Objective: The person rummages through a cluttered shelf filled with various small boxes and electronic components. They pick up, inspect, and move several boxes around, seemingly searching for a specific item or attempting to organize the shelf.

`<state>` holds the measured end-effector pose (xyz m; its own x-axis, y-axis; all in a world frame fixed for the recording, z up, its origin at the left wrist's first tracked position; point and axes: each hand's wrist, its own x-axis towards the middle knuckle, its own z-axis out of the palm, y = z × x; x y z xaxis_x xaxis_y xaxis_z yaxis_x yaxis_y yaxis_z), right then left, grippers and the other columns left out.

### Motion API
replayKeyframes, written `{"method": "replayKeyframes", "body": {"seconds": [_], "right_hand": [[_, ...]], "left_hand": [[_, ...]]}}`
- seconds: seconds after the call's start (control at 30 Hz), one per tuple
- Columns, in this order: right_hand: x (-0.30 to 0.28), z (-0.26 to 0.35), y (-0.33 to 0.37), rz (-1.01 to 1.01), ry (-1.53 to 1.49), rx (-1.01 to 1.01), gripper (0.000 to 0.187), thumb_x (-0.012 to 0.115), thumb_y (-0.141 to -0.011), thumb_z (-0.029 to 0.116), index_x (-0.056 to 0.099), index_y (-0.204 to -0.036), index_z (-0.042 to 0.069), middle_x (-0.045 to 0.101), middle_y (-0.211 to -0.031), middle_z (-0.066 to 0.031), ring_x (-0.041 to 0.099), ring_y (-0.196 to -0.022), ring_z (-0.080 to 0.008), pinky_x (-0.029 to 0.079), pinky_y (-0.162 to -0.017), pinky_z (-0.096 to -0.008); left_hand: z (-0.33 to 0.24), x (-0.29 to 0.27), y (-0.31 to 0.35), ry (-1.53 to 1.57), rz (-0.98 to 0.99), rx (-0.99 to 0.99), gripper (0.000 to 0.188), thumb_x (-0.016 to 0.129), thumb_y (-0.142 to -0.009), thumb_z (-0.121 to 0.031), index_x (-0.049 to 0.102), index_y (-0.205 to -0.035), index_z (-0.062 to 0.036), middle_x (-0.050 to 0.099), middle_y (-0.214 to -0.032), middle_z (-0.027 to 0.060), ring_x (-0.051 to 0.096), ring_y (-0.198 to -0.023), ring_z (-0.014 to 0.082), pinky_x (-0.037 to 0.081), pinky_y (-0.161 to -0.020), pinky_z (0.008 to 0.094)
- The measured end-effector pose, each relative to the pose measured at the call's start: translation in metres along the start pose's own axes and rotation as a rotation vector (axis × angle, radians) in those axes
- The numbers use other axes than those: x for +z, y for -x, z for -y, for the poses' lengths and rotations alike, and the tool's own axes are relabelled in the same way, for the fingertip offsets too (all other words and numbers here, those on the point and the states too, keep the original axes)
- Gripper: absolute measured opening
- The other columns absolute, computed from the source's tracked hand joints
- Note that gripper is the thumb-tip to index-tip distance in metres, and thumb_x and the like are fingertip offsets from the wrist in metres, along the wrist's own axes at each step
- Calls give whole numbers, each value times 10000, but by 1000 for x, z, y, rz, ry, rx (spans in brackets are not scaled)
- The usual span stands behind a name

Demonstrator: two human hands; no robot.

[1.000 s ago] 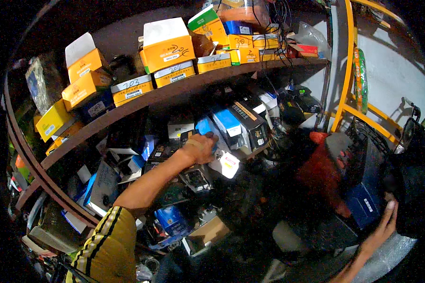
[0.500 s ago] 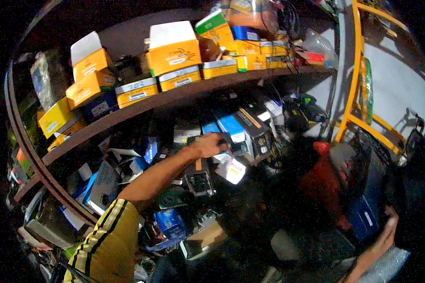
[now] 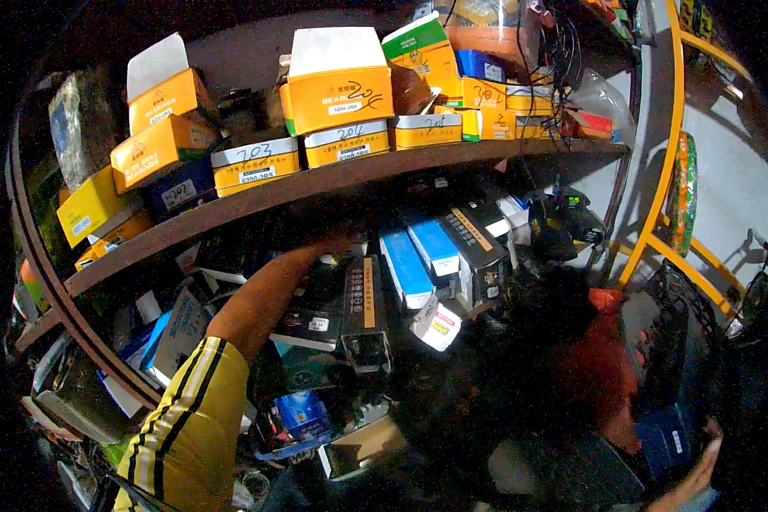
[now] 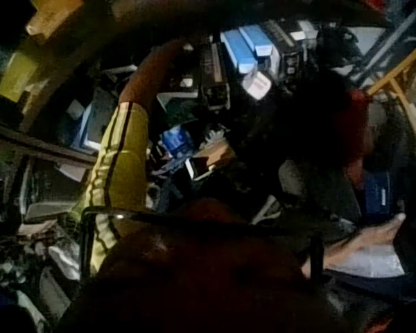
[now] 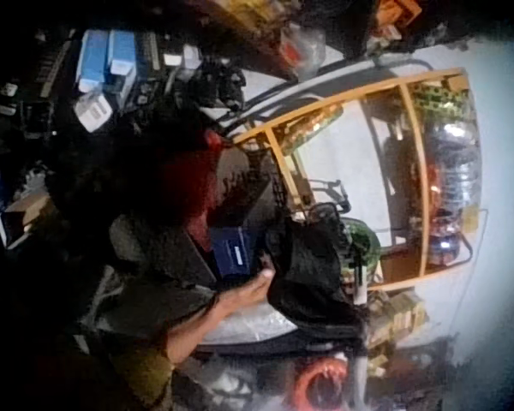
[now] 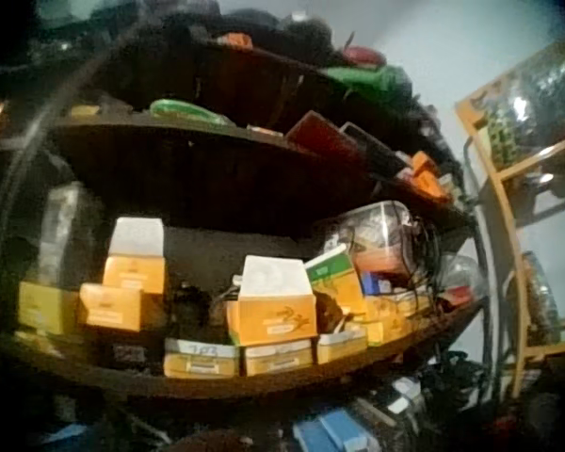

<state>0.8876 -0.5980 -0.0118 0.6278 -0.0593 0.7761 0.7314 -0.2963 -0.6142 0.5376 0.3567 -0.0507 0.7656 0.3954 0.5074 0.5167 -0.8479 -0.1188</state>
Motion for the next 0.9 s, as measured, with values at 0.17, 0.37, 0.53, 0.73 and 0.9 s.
{"method": "replayKeyframes", "body": {"seconds": [0.17,0.37,0.53,0.73,0.9], "right_hand": [[-57,38,12,-42,177,54,604,430,-1111,440,577,-1463,-29,565,-1508,-209,538,-1380,-318,314,-1228,-429],[-33,12,-4,-15,94,18,614,426,-1108,452,577,-1466,-24,560,-1514,-208,529,-1393,-321,309,-1233,-432],[-33,66,8,5,138,264,652,439,-1089,507,565,-1488,7,545,-1531,-198,490,-1442,-319,289,-1251,-445],[-42,12,1,-54,233,140,640,341,-1110,508,535,-1528,64,472,-1606,-177,416,-1510,-322,253,-1274,-497],[-56,12,9,-14,361,79,635,310,-1109,501,501,-1552,89,445,-1623,-170,380,-1528,-318,235,-1279,-507]], "left_hand": [[-173,-20,-54,206,341,-95,570,610,-956,-525,716,-1304,-86,602,-1473,182,535,-1372,387,390,-1179,495],[-125,-41,-38,101,-285,-335,479,600,-994,-371,640,-1382,-93,586,-1453,226,527,-1339,419,413,-1144,521],[-216,-98,-31,-55,-76,-20,422,517,-1060,-353,632,-1369,-91,582,-1417,269,539,-1318,402,416,-1141,499],[-173,-32,-58,192,18,-67,335,613,-994,-247,691,-1272,-78,661,-1361,212,594,-1279,426,432,-1144,478],[-139,11,-72,-123,-156,-81,339,639,-976,-221,703,-1271,-66,661,-1364,218,599,-1286,411,418,-1160,485]]}}
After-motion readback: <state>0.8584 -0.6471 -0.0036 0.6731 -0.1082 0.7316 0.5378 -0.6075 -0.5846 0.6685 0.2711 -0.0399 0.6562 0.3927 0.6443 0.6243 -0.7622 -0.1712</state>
